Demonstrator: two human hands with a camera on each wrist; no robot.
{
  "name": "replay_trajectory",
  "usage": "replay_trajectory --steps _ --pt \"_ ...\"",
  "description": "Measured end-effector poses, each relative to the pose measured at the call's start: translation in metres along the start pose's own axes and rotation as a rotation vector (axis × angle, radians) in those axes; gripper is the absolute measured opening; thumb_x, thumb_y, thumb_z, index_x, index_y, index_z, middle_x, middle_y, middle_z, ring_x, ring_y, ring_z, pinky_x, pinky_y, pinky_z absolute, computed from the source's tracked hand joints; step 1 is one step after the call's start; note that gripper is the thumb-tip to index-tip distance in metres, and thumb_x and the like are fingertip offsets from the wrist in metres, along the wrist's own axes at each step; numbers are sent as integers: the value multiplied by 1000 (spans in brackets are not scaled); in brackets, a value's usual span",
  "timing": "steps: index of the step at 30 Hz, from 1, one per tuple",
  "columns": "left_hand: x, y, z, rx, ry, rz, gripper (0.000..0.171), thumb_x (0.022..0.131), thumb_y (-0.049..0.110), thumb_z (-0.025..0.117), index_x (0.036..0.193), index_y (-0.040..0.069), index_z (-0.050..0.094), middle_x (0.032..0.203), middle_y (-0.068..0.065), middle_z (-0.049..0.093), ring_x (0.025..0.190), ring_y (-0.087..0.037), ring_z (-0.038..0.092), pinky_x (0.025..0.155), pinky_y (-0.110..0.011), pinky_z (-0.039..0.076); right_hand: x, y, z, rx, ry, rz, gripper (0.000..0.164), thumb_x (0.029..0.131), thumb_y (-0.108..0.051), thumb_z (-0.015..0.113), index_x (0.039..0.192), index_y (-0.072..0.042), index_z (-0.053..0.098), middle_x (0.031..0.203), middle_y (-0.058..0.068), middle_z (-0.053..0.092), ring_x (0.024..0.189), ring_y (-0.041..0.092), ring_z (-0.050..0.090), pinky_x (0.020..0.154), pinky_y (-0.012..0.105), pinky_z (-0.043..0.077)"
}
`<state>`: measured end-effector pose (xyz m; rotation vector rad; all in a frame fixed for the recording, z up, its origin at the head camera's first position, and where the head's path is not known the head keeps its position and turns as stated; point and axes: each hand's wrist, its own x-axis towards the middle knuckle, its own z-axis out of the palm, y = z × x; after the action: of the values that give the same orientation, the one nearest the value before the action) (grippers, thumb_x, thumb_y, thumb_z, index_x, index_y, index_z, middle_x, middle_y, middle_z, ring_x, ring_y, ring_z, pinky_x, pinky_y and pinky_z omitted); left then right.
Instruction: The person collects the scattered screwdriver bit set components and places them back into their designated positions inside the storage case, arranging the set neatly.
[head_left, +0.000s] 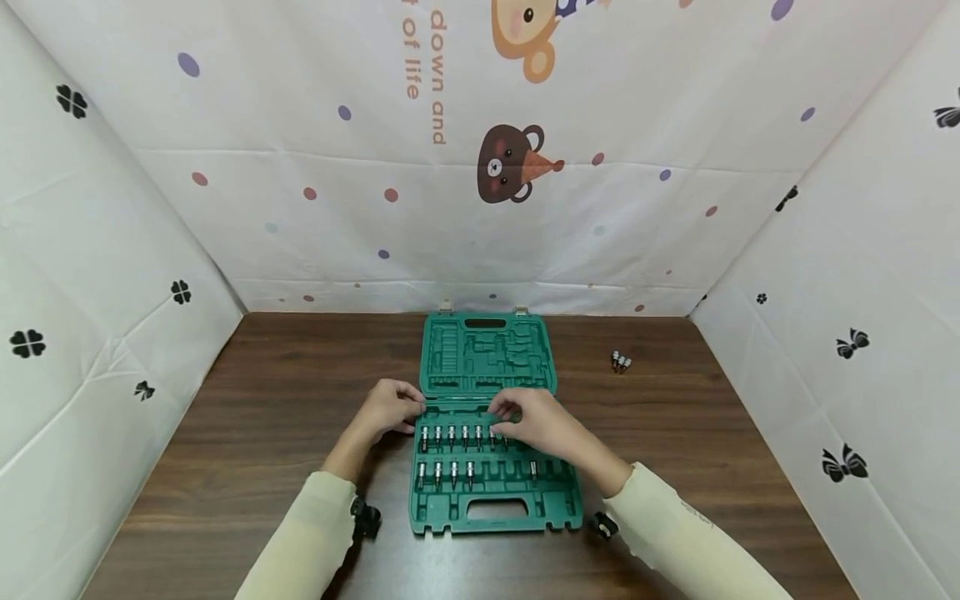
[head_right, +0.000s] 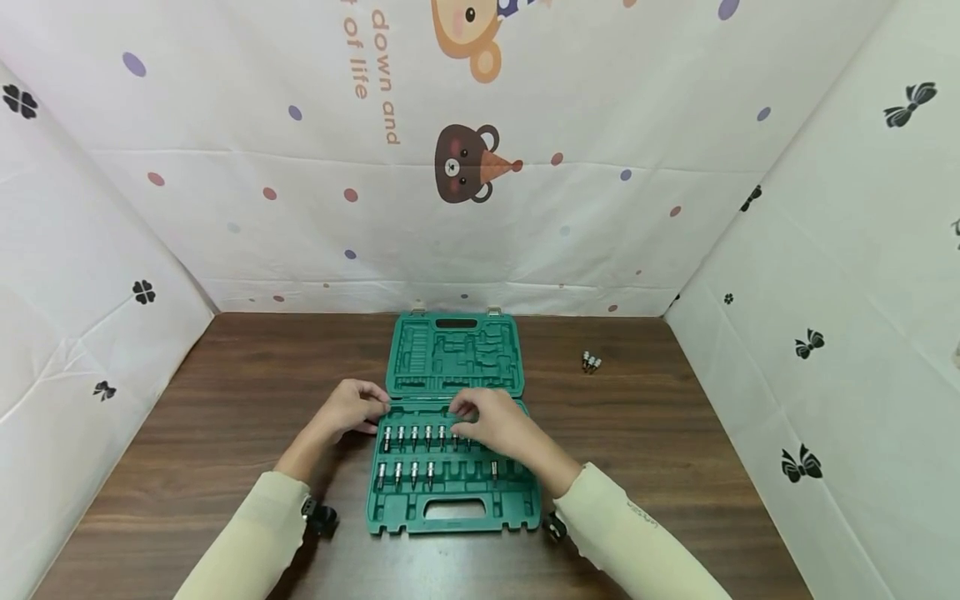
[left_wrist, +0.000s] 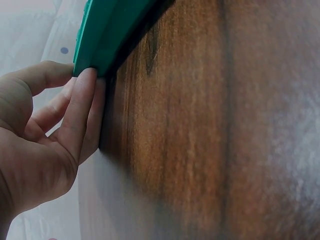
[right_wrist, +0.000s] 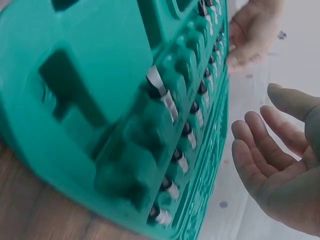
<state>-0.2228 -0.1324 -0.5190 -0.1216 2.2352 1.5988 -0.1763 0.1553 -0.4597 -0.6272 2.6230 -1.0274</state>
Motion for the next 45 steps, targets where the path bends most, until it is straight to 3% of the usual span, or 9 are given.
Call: replay_trajectory --steps 9,19,26,38,41,45 --pt "0 -3 1 -2 -1 -4 9 97 1 67 104 -3 72 105 -17 69 82 -22 69 63 -37 65 -10 24 -21 122 83 33 31 98 -22 74 126 -8 68 122 12 70 106 17 67 91 35 60" --pt "-1 -1 -1 -6 0 -8 10 96 1 68 104 -3 72 105 -17 69 83 -23 69 63 -37 65 -15 62 -39 273 182 83 38 101 -23 71 132 -3 63 129 20 67 111 27 68 88 32 60" --pt "0 -1 -1 -2 1 1 9 97 1 68 104 -2 72 103 -16 70 83 -23 69 63 -37 65 -23 85 -50 228 262 143 35 101 -24 71 130 -6 64 125 13 69 113 28 68 86 31 59" --pt "1 -3 1 4 8 -4 8 97 2 69 103 -1 72 101 -15 69 84 -23 68 63 -36 64 -36 125 -71 189 407 201 52 99 -29 73 140 -2 54 134 24 59 115 31 62 88 12 50" --pt "1 -3 1 4 9 -2 8 96 2 69 103 -1 72 100 -14 69 83 -23 68 63 -36 64 -40 134 -78 171 448 233 54 99 -31 72 140 -1 53 134 23 59 114 27 61 85 6 48" --pt "1 -4 1 7 10 0 8 96 2 69 103 -1 73 100 -14 70 83 -23 68 63 -36 64 -43 147 -88 128 503 261 52 100 -30 72 138 1 54 131 24 62 106 12 61 82 4 47"
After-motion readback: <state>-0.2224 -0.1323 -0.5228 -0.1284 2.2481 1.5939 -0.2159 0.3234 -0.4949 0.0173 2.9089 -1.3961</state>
